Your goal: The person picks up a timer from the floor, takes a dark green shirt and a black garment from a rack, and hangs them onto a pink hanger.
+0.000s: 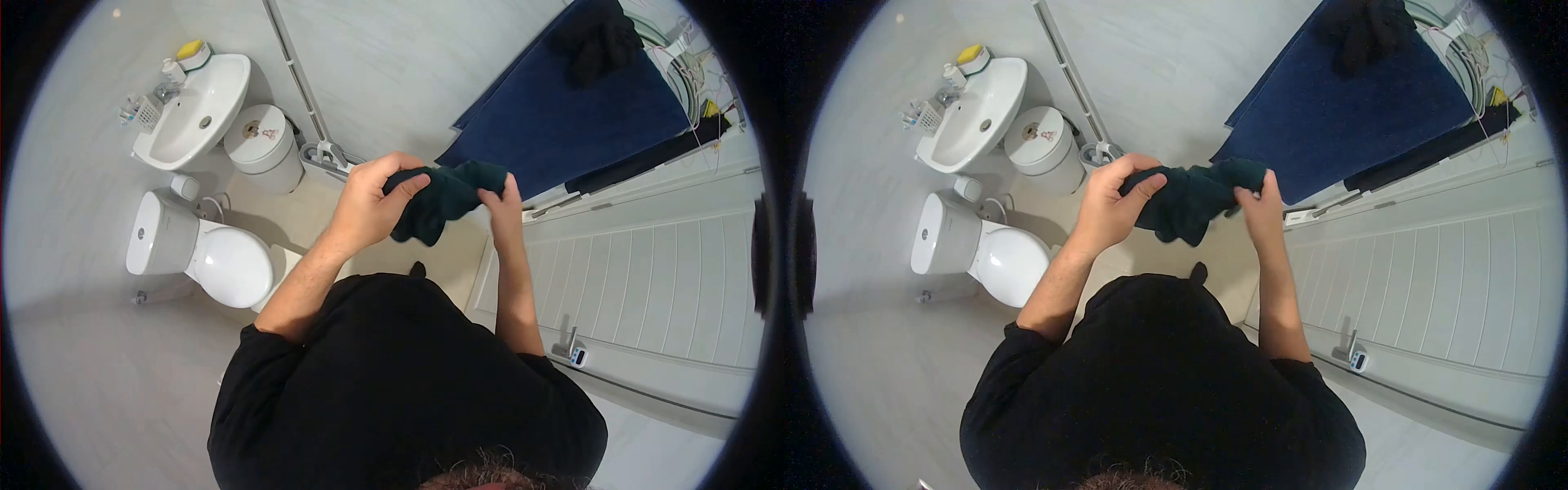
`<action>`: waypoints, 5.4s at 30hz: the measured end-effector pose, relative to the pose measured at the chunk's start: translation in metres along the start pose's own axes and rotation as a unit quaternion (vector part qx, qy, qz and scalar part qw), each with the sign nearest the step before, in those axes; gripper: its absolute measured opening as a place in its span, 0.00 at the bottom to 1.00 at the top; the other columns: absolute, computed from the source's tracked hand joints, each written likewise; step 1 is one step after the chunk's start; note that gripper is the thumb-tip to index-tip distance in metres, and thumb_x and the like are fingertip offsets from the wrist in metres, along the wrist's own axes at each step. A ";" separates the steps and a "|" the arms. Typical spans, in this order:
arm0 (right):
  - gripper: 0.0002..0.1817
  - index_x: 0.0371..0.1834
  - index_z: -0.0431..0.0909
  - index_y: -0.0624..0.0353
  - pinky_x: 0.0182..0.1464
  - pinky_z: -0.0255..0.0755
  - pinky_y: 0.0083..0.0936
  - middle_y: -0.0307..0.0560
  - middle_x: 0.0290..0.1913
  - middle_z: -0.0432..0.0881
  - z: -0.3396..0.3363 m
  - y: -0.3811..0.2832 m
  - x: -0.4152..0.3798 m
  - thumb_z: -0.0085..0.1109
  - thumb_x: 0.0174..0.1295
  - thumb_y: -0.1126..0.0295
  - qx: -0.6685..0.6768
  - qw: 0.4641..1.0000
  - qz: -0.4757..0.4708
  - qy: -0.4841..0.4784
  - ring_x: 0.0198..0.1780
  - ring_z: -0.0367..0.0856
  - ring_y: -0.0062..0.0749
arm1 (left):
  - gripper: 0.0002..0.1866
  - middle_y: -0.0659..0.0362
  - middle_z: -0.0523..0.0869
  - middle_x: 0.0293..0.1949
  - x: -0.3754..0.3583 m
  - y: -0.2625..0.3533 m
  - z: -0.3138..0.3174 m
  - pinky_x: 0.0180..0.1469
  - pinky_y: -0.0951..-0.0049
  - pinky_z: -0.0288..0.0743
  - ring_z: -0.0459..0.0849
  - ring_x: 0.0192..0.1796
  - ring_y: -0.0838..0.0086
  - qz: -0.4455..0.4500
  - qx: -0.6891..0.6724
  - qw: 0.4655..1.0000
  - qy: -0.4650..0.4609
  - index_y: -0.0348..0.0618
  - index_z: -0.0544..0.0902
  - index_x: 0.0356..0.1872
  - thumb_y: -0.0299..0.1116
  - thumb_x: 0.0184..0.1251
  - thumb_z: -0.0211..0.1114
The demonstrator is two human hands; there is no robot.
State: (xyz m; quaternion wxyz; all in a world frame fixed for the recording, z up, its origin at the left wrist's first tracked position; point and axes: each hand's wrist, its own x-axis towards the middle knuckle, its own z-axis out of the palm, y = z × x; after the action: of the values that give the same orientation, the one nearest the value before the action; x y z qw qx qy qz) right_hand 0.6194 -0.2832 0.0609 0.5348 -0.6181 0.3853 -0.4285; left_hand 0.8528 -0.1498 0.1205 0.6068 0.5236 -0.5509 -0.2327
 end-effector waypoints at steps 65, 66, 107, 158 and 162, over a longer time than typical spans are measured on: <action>0.05 0.41 0.83 0.65 0.41 0.74 0.15 0.36 0.35 0.86 0.030 -0.161 0.067 0.68 0.67 0.76 -0.024 0.973 -0.228 0.018 0.38 0.80 0.14 | 0.16 0.64 0.85 0.29 0.099 -0.082 -0.081 0.41 0.77 0.75 0.80 0.35 0.83 -0.097 0.196 0.904 -0.368 0.37 0.86 0.42 0.36 0.60 0.79; 0.06 0.41 0.84 0.64 0.41 0.74 0.16 0.36 0.34 0.87 0.023 -0.168 0.074 0.69 0.66 0.74 -0.065 0.965 -0.250 0.035 0.37 0.81 0.15 | 0.16 0.63 0.84 0.27 0.102 -0.093 -0.089 0.40 0.76 0.74 0.79 0.34 0.81 -0.143 0.176 0.908 -0.354 0.37 0.86 0.39 0.39 0.62 0.78; 0.28 0.63 0.77 0.66 0.67 0.71 0.37 0.52 0.60 0.82 -0.092 0.147 -0.116 0.54 0.74 0.51 0.200 0.869 0.438 -0.111 0.61 0.80 0.41 | 0.33 0.51 0.83 0.64 -0.070 -0.097 -0.034 0.67 0.56 0.76 0.82 0.64 0.58 -0.436 -0.359 0.825 0.013 0.39 0.74 0.69 0.50 0.73 0.68; 0.06 0.44 0.81 0.56 0.50 0.79 0.23 0.39 0.43 0.87 -0.126 -0.053 0.089 0.63 0.74 0.66 0.221 0.972 0.016 0.072 0.44 0.86 0.25 | 0.06 0.66 0.87 0.35 0.111 -0.081 -0.156 0.41 0.79 0.72 0.81 0.36 0.83 -0.159 -0.188 0.952 0.182 0.41 0.88 0.45 0.29 0.72 0.70; 0.07 0.42 0.80 0.58 0.45 0.72 0.22 0.40 0.41 0.87 -0.132 -0.067 0.098 0.61 0.75 0.67 0.195 0.972 -0.016 0.128 0.37 0.83 0.26 | 0.12 0.62 0.87 0.38 0.136 -0.074 -0.163 0.40 0.81 0.73 0.82 0.37 0.81 -0.149 -0.146 0.962 0.179 0.34 0.83 0.52 0.27 0.71 0.70</action>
State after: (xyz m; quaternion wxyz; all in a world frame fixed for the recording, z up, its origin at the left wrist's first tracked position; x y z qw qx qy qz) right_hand 0.5294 -0.4099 0.1465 0.5841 -0.4480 0.3493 -0.5797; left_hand 1.0620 -0.2311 0.1373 0.7233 0.5389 -0.3093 -0.3011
